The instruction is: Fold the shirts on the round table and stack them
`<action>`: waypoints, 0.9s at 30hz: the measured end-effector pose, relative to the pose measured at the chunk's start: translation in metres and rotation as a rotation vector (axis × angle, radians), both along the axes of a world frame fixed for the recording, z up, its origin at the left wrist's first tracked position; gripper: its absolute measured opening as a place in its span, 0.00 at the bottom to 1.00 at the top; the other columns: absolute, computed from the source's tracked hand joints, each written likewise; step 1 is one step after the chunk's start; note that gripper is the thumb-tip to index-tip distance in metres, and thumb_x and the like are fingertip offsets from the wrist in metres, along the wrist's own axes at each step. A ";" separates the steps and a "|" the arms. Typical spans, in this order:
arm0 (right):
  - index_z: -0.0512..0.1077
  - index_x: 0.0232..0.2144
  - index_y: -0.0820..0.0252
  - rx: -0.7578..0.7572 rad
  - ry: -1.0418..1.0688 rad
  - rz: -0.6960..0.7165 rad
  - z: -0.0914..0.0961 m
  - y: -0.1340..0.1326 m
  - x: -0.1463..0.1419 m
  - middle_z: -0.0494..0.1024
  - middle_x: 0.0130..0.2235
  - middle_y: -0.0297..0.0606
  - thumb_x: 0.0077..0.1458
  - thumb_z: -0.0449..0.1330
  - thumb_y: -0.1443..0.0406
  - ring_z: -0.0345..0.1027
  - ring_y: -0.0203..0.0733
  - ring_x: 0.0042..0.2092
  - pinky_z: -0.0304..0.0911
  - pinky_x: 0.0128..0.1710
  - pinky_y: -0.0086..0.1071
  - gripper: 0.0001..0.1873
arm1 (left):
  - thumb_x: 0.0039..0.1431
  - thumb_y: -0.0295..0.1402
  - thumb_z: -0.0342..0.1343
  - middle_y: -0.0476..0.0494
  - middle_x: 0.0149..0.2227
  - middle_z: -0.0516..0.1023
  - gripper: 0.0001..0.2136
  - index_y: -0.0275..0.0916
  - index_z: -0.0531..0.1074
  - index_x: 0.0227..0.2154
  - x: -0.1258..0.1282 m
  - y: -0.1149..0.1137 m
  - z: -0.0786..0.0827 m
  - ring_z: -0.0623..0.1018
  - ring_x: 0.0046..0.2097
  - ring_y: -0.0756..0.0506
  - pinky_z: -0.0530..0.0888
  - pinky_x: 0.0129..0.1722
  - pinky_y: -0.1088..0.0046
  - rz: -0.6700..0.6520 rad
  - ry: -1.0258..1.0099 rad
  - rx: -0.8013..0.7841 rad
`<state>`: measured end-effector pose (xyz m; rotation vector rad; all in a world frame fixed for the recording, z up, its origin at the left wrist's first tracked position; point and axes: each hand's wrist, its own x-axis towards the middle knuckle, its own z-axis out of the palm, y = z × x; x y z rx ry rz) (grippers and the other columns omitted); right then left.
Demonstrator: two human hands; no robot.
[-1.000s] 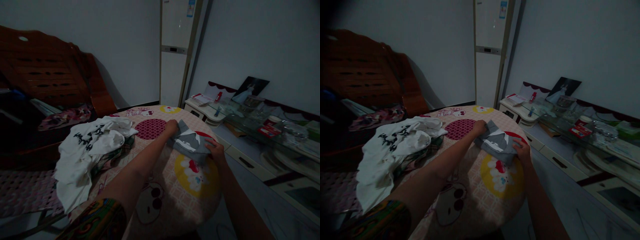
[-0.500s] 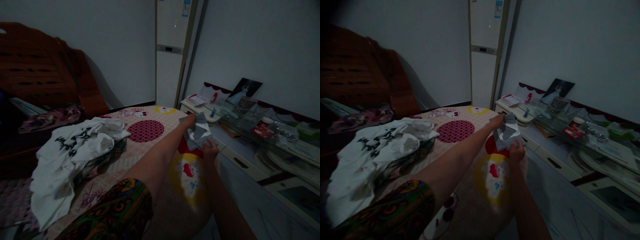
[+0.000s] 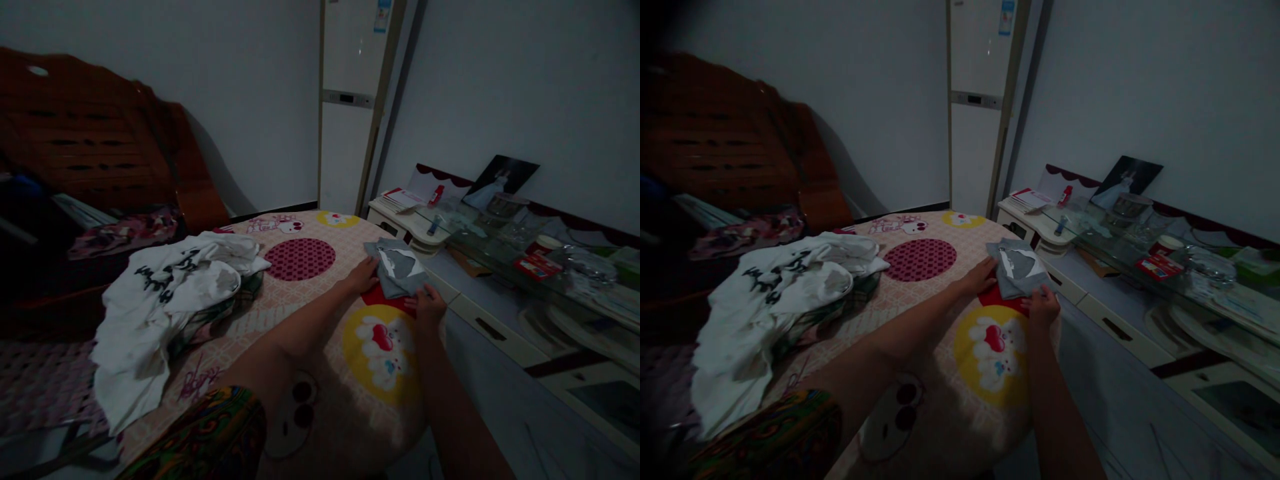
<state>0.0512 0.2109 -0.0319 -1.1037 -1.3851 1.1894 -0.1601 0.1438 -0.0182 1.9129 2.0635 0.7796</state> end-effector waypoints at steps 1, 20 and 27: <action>0.66 0.56 0.67 -0.002 -0.004 -0.065 0.004 -0.006 0.001 0.73 0.25 0.32 0.50 0.58 0.54 0.70 0.40 0.21 0.66 0.17 0.30 0.34 | 0.59 0.34 0.53 0.25 0.70 0.50 0.35 0.28 0.51 0.67 -0.004 -0.017 -0.003 0.50 0.72 0.35 0.54 0.69 0.56 0.013 0.000 0.004; 0.74 0.26 0.58 0.158 -0.335 0.658 0.016 -0.135 -0.142 0.73 0.21 0.32 0.48 0.56 0.55 0.65 0.35 0.20 0.59 0.18 0.26 0.14 | 0.58 0.26 0.51 0.30 0.59 0.73 0.21 0.33 0.71 0.55 -0.095 -0.243 0.038 0.70 0.61 0.36 0.65 0.63 0.54 0.781 0.157 0.355; 0.76 0.31 0.60 0.097 -0.245 0.641 0.004 -0.133 -0.142 0.73 0.20 0.32 0.45 0.57 0.51 0.63 0.36 0.18 0.59 0.18 0.29 0.19 | 0.53 0.25 0.55 0.31 0.61 0.69 0.23 0.35 0.72 0.54 -0.109 -0.278 0.055 0.67 0.63 0.32 0.62 0.63 0.52 1.083 0.234 0.368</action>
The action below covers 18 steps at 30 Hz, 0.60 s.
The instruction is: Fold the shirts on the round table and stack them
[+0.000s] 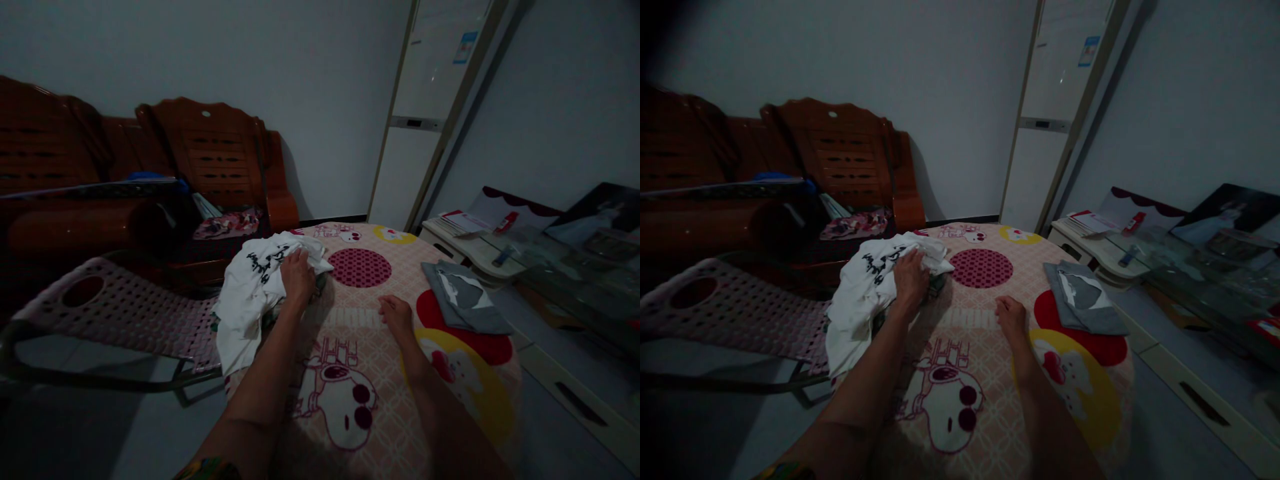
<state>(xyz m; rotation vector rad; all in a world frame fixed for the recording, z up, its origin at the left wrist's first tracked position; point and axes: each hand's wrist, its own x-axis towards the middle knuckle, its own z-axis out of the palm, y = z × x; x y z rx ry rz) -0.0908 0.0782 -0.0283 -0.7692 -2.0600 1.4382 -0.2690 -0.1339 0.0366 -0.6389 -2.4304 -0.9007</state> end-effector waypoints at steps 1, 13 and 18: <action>0.76 0.32 0.60 -0.012 0.009 0.002 -0.001 0.000 0.001 0.73 0.20 0.32 0.45 0.57 0.51 0.63 0.36 0.18 0.58 0.18 0.29 0.20 | 0.54 0.25 0.54 0.31 0.62 0.68 0.23 0.35 0.71 0.55 -0.003 -0.004 0.001 0.66 0.63 0.33 0.62 0.63 0.53 0.020 -0.010 0.031; 0.77 0.34 0.63 -0.054 0.035 0.004 -0.003 0.001 0.003 0.74 0.21 0.33 0.44 0.57 0.54 0.63 0.35 0.18 0.57 0.19 0.28 0.21 | 0.55 0.23 0.49 0.31 0.49 0.76 0.21 0.31 0.74 0.51 -0.046 -0.042 0.005 0.75 0.50 0.37 0.69 0.55 0.59 0.222 -0.077 0.152; 0.77 0.34 0.64 -0.051 0.048 0.004 0.000 -0.001 0.004 0.74 0.22 0.33 0.44 0.56 0.54 0.63 0.35 0.19 0.57 0.19 0.28 0.22 | 0.55 0.26 0.53 0.35 0.44 0.77 0.14 0.36 0.79 0.43 -0.048 -0.047 0.012 0.76 0.48 0.36 0.70 0.53 0.58 0.313 -0.123 0.113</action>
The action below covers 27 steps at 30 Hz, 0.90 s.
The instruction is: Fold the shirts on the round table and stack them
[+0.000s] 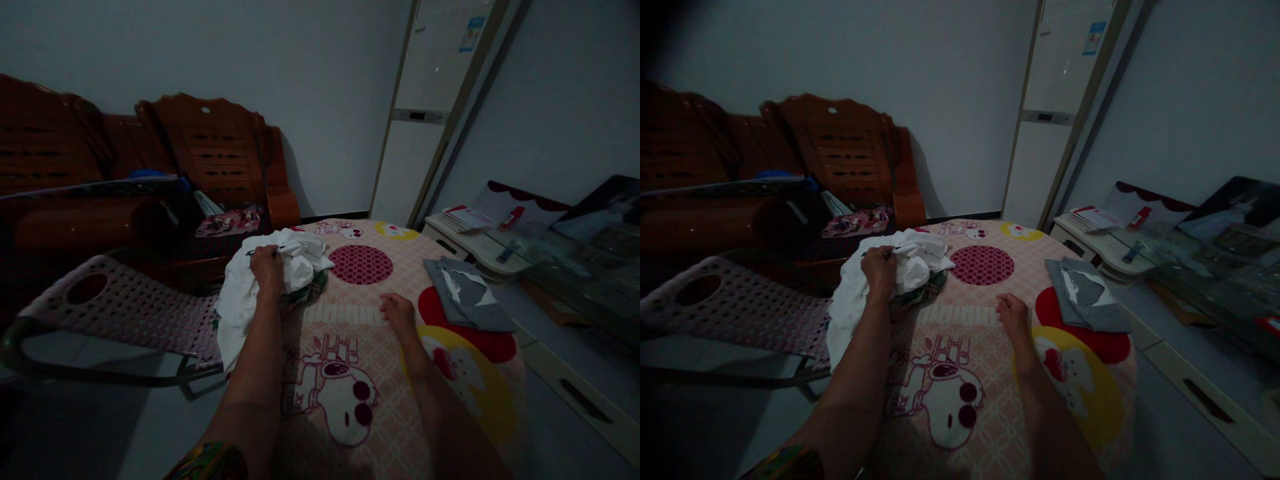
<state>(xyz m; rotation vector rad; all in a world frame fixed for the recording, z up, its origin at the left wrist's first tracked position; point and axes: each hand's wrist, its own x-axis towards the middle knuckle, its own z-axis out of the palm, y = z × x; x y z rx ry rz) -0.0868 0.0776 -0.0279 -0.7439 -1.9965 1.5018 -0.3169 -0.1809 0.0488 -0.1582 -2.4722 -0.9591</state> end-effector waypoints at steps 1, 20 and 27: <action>0.77 0.34 0.64 0.005 0.000 0.000 0.001 0.000 0.000 0.74 0.22 0.33 0.44 0.56 0.54 0.63 0.35 0.19 0.57 0.19 0.28 0.22 | 0.55 0.27 0.54 0.35 0.44 0.77 0.13 0.37 0.79 0.42 0.000 -0.001 0.002 0.76 0.47 0.36 0.70 0.52 0.58 0.006 -0.006 -0.005; 0.76 0.28 0.61 -0.003 0.029 0.041 0.005 -0.003 -0.001 0.71 0.20 0.31 0.48 0.57 0.52 0.61 0.33 0.18 0.56 0.18 0.27 0.18 | 0.58 0.33 0.54 0.42 0.38 0.78 0.07 0.39 0.77 0.35 0.079 0.066 0.048 0.76 0.41 0.42 0.69 0.42 0.67 -0.338 0.170 -0.145; 0.75 0.27 0.61 0.058 0.076 0.144 0.004 -0.001 0.005 0.70 0.18 0.32 0.57 0.51 0.44 0.63 0.35 0.20 0.56 0.22 0.28 0.28 | 0.63 0.33 0.51 0.40 0.39 0.79 0.10 0.39 0.78 0.37 0.151 0.122 -0.010 0.78 0.38 0.45 0.69 0.37 0.72 -0.759 -0.078 -0.436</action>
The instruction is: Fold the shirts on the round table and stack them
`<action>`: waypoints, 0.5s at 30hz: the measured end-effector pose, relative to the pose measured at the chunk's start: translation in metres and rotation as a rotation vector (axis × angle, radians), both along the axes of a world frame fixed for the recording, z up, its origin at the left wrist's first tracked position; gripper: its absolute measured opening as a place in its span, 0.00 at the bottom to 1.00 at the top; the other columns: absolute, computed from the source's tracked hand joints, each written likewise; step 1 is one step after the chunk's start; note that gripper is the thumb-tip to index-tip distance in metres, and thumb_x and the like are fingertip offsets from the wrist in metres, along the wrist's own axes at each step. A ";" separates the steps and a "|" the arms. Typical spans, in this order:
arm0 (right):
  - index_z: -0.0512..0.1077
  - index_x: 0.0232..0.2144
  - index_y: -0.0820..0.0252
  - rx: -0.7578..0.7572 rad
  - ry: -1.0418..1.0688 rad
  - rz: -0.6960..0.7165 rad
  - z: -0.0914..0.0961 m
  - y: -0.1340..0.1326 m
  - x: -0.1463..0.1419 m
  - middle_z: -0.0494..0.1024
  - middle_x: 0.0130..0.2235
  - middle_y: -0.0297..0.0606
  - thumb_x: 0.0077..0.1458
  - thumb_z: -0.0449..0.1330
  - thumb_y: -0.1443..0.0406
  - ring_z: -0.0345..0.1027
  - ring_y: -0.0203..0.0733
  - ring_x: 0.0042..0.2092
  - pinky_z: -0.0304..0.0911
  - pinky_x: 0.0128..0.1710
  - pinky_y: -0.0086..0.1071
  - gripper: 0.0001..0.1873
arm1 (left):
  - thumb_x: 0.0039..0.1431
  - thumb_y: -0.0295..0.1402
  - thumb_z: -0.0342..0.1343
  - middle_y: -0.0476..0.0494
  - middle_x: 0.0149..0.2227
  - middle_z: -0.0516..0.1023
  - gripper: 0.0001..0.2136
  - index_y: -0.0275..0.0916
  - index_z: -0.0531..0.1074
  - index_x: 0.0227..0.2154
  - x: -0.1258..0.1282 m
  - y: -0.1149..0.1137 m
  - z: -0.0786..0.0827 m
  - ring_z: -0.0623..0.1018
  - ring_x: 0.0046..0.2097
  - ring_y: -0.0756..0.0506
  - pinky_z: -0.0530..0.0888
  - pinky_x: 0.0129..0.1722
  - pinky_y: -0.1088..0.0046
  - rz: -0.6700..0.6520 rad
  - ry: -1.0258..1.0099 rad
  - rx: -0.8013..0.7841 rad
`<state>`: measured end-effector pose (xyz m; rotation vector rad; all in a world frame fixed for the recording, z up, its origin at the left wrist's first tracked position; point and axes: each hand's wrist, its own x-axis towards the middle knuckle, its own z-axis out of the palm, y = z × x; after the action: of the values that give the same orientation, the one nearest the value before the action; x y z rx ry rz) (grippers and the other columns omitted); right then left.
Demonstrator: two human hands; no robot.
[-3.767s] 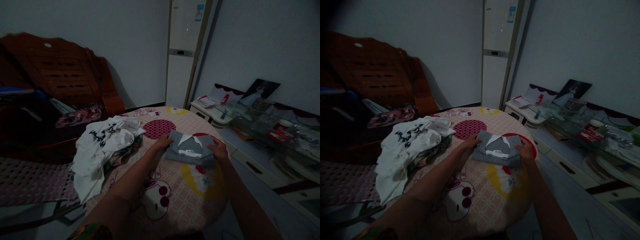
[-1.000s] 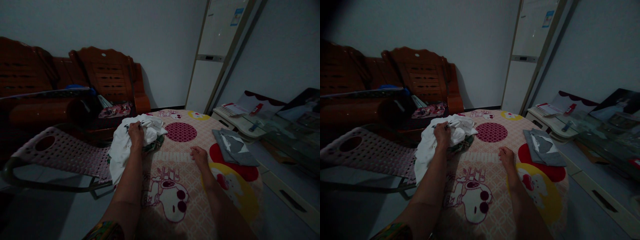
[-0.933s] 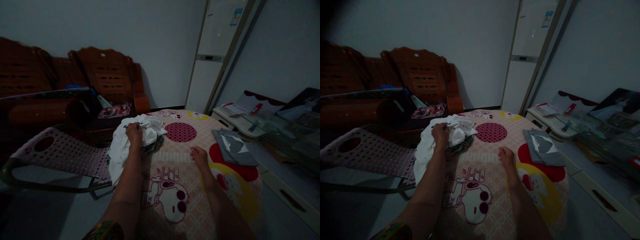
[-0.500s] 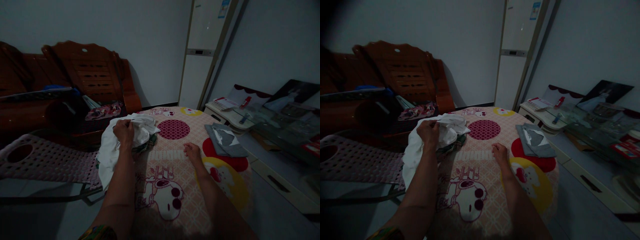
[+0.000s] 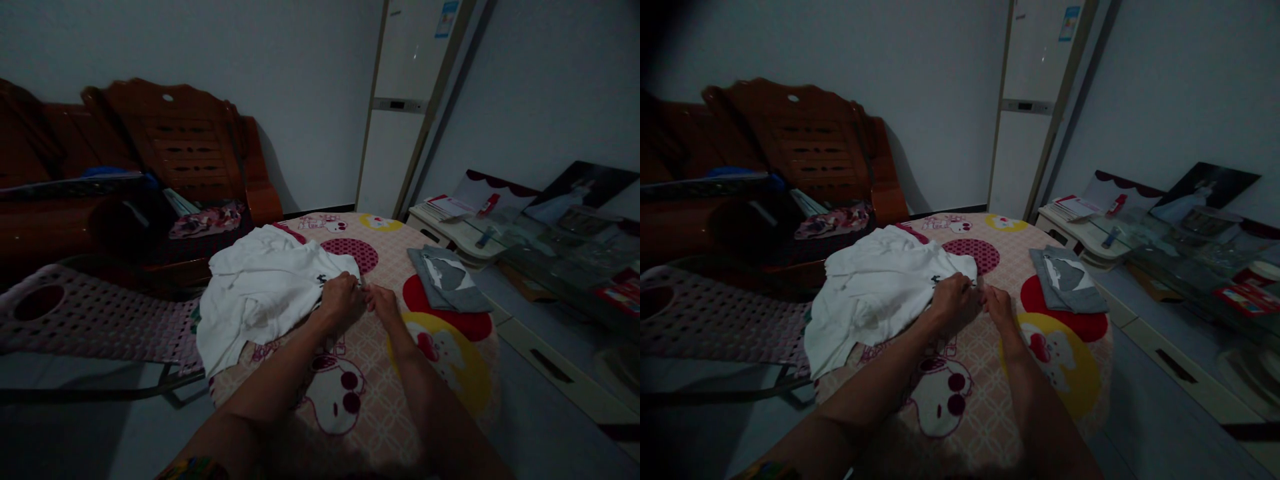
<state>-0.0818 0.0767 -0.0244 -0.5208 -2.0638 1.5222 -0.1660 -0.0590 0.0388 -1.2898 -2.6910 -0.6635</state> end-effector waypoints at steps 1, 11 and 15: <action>0.74 0.24 0.60 0.029 -0.005 0.005 0.000 0.000 0.001 0.68 0.16 0.31 0.57 0.51 0.44 0.62 0.36 0.20 0.56 0.23 0.28 0.28 | 0.63 0.34 0.51 0.40 0.38 0.79 0.10 0.39 0.78 0.37 0.003 0.003 -0.004 0.78 0.38 0.44 0.69 0.37 0.71 -0.032 -0.024 -0.019; 0.71 0.22 0.59 0.047 -0.051 0.008 0.003 -0.004 -0.002 0.72 0.21 0.32 0.51 0.56 0.50 0.62 0.34 0.20 0.57 0.21 0.27 0.19 | 0.58 0.30 0.55 0.30 0.58 0.72 0.22 0.33 0.70 0.56 -0.077 -0.041 0.010 0.69 0.61 0.34 0.62 0.61 0.55 0.342 0.180 0.189; 0.73 0.24 0.59 0.047 -0.089 -0.017 0.002 -0.003 -0.002 0.73 0.22 0.32 0.50 0.56 0.50 0.62 0.33 0.20 0.56 0.20 0.27 0.19 | 0.60 0.31 0.52 0.32 0.45 0.80 0.14 0.35 0.78 0.45 -0.094 -0.062 0.006 0.76 0.51 0.35 0.66 0.54 0.57 0.425 0.136 0.001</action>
<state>-0.0838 0.0735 -0.0228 -0.5963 -2.1515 1.4614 -0.2602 -0.1212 0.0448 -0.6919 -2.7159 -0.5024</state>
